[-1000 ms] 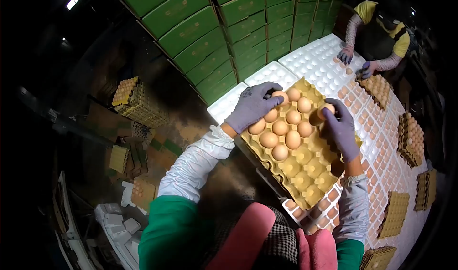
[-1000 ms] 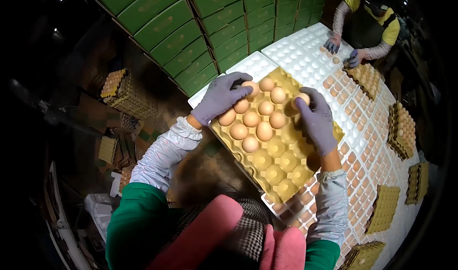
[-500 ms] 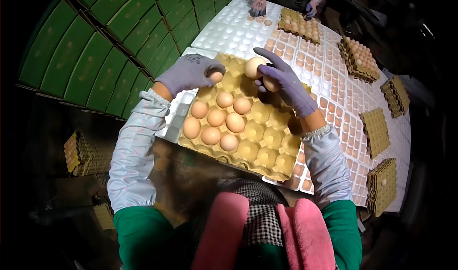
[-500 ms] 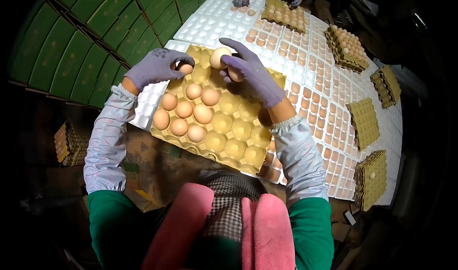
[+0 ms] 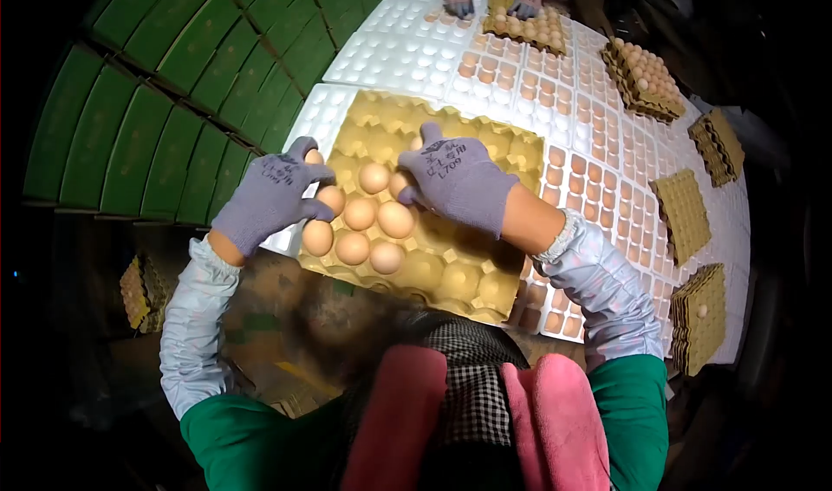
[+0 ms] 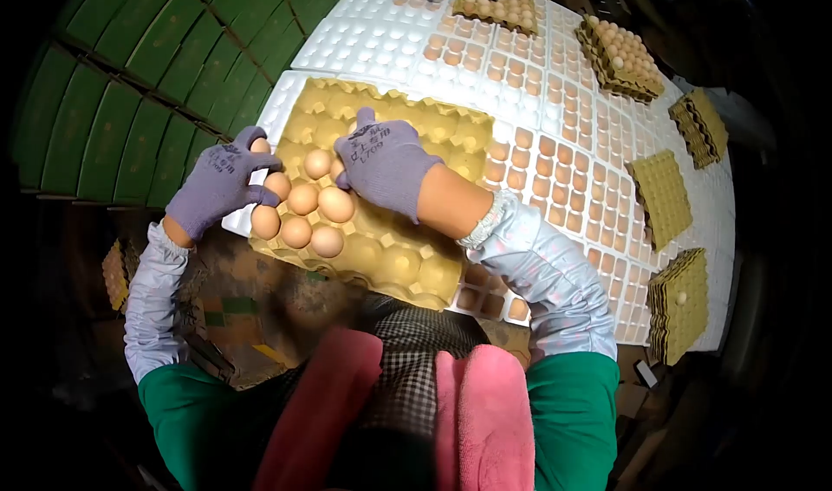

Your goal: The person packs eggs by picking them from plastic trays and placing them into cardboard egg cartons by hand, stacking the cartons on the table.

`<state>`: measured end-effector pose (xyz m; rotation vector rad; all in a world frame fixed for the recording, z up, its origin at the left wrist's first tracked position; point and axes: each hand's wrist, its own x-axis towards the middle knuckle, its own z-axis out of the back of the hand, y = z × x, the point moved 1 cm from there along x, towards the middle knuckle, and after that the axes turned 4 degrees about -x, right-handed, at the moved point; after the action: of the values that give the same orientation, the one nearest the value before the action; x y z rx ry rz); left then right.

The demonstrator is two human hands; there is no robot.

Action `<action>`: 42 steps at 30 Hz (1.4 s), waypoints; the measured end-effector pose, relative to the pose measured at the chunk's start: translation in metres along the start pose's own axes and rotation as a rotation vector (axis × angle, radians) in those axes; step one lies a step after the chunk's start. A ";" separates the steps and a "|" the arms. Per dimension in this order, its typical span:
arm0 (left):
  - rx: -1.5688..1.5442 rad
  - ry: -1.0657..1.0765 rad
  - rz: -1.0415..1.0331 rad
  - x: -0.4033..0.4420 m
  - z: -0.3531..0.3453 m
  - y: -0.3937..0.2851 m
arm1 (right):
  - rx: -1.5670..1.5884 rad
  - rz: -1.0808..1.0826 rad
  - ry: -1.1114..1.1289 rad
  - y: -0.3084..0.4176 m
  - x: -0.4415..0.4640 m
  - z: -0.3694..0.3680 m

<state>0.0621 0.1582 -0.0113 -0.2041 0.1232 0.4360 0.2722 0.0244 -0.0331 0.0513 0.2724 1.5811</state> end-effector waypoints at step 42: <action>-1.245 -0.642 0.306 0.492 -0.249 -0.220 | 0.037 -0.408 -0.643 -0.461 0.008 -0.226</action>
<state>0.5805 0.1079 -0.2958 -1.2604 -0.7872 0.8213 0.6773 0.0023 -0.3477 0.4931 -0.1854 1.0836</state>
